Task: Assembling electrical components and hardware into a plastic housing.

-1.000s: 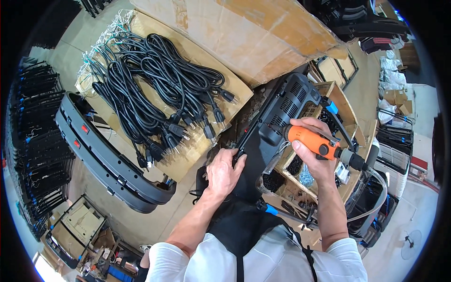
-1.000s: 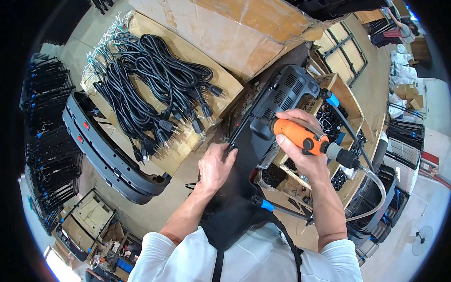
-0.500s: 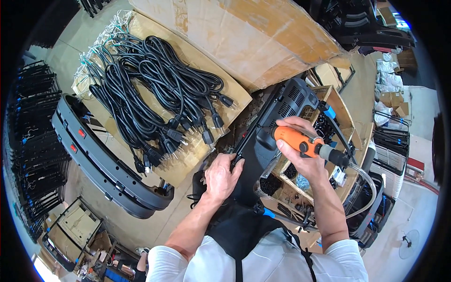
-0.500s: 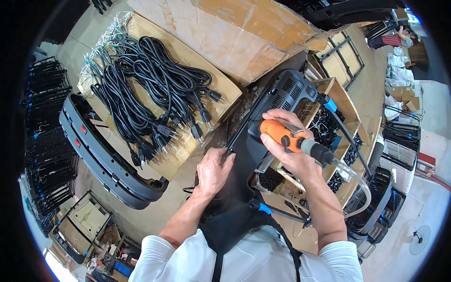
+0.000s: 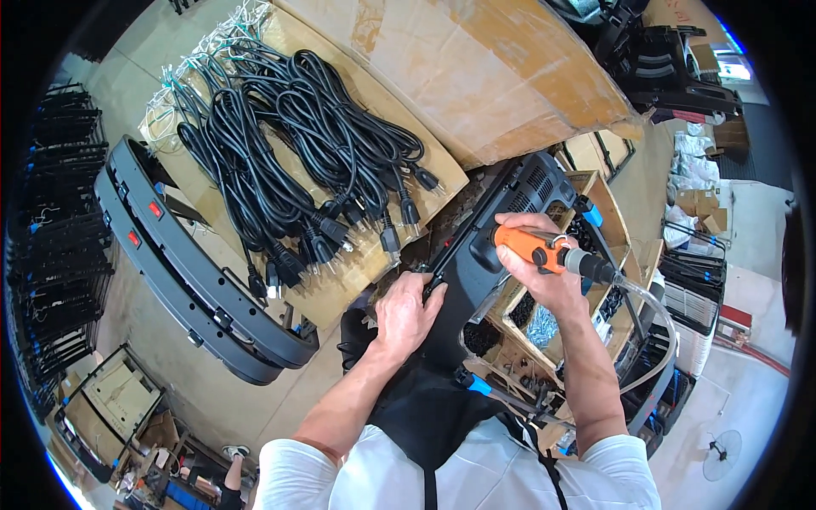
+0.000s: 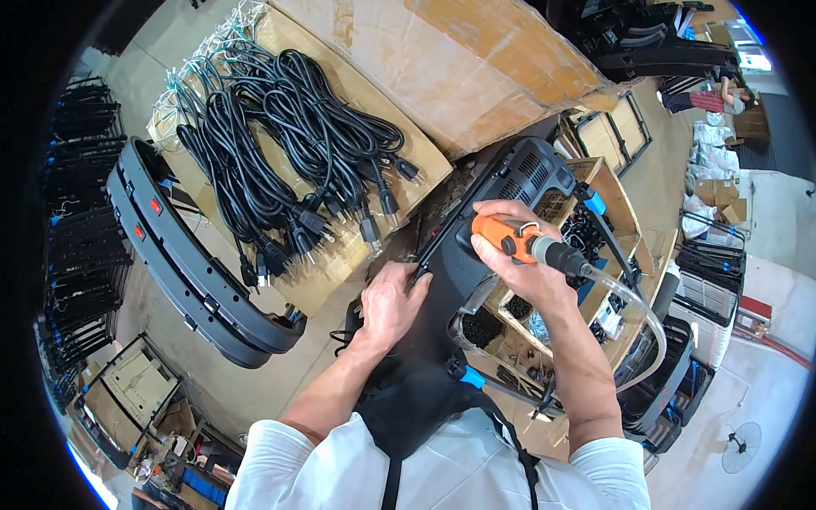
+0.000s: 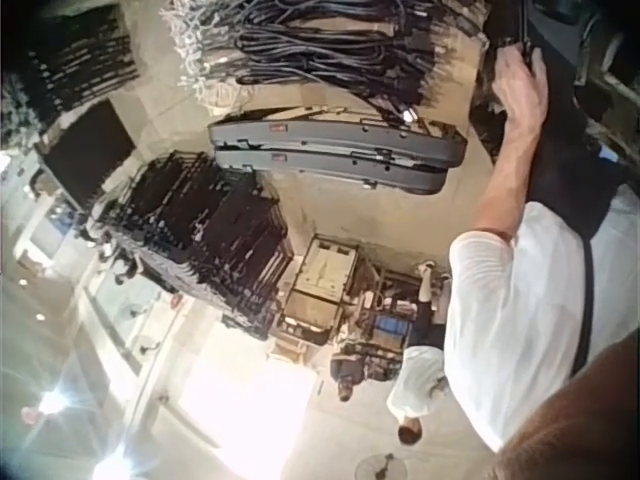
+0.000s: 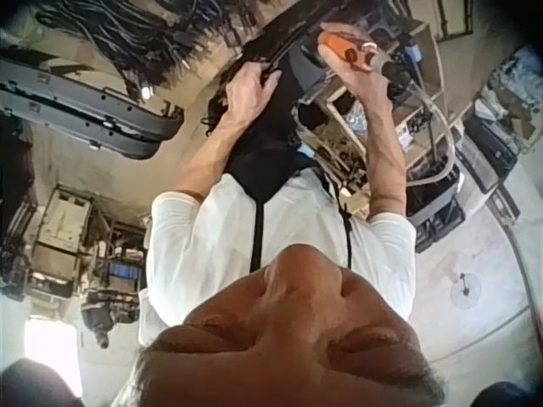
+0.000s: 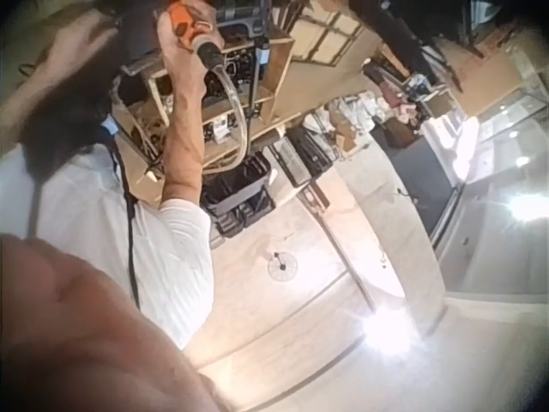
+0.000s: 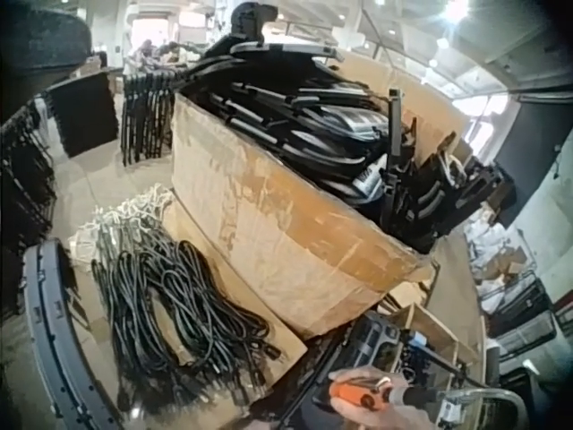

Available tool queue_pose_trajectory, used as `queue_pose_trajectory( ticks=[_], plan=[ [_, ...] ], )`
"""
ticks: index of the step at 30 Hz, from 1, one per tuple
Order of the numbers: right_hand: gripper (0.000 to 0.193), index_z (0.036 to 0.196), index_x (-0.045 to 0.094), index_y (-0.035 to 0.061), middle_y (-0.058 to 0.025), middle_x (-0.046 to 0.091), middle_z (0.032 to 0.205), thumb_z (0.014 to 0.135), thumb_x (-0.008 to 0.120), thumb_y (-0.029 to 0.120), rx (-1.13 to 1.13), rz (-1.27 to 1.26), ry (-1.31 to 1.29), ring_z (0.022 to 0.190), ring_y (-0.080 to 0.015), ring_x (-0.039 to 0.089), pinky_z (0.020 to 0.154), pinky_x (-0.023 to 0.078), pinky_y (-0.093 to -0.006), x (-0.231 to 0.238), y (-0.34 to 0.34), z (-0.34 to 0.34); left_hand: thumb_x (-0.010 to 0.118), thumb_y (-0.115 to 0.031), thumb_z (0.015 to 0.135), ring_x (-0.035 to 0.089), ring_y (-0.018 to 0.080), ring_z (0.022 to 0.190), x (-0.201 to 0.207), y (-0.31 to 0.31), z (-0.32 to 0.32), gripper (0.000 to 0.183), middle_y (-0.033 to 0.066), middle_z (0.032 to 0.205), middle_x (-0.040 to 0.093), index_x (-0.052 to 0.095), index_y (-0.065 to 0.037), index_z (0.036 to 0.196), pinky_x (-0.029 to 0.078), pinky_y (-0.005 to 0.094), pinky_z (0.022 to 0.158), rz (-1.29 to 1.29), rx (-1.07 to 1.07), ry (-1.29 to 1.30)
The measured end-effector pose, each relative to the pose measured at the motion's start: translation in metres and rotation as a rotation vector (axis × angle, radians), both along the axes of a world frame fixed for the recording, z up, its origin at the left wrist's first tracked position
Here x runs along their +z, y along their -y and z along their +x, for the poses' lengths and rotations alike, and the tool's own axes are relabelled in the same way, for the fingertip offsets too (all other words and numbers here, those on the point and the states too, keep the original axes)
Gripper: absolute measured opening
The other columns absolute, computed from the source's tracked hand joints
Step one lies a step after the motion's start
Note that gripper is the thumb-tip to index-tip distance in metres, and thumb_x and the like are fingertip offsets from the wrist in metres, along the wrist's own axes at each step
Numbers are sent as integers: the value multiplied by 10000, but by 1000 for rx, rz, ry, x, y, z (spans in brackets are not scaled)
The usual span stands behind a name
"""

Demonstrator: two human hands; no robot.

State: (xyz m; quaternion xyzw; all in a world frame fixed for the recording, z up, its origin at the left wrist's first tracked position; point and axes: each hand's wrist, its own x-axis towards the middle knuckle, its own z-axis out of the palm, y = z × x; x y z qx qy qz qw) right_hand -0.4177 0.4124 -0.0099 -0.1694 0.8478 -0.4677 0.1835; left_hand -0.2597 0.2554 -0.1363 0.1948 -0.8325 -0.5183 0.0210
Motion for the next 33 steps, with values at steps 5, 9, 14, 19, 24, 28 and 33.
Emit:
queue_pose_trajectory(
  ticks=[5,9,14,19,24,28,33],
  plan=[
    [326,1171,710,48,-84,745,1215,866,822,77,-2,-11,0,1091,-175,710,986,561,-331,0,1,2,798,-260,905,709,378,955,3,1,1,312,177,1012,724,710,-10,1068,565,466,828,-3,1,-13],
    [405,1256,681,47,-85,719,1230,879,823,95,41,20,-21,1122,-171,679,1015,536,-333,-6,-4,3,796,-253,905,707,383,951,4,-1,3,308,176,1005,722,709,-5,1065,564,461,830,-20,12,-26],
    [542,1383,576,9,-132,694,1300,889,797,41,-119,-213,-60,1179,-196,665,1053,522,-348,10,-21,37,754,-251,964,695,336,938,21,4,11,385,208,1045,697,666,17,1226,557,424,866,79,69,-40],
    [546,1365,560,-19,-175,729,1270,863,771,30,-284,-354,-47,1186,-229,686,1076,523,-389,50,-68,123,480,-178,1122,491,66,674,48,7,57,281,11,894,616,613,21,1269,406,236,576,902,184,-44],
    [572,1376,530,-27,-215,718,1265,868,772,77,-390,-494,17,1179,-269,686,1053,537,-421,34,-115,209,518,-231,1134,556,96,650,52,-42,112,271,61,981,717,567,-17,1291,431,230,547,1399,9,213],
    [564,1379,520,-28,-208,708,1283,887,774,77,-390,-584,111,1186,-267,683,1065,535,-418,30,-142,263,573,-284,1112,555,112,650,43,-77,151,246,42,949,724,657,-53,1120,434,244,555,1445,-1,335],
    [550,1375,527,-26,-197,700,1299,889,776,42,-330,-535,87,1203,-260,676,1077,529,-419,16,-165,310,581,-278,1108,578,110,719,47,-115,189,233,19,952,708,663,-62,1138,463,250,617,1395,150,358]
  ],
)
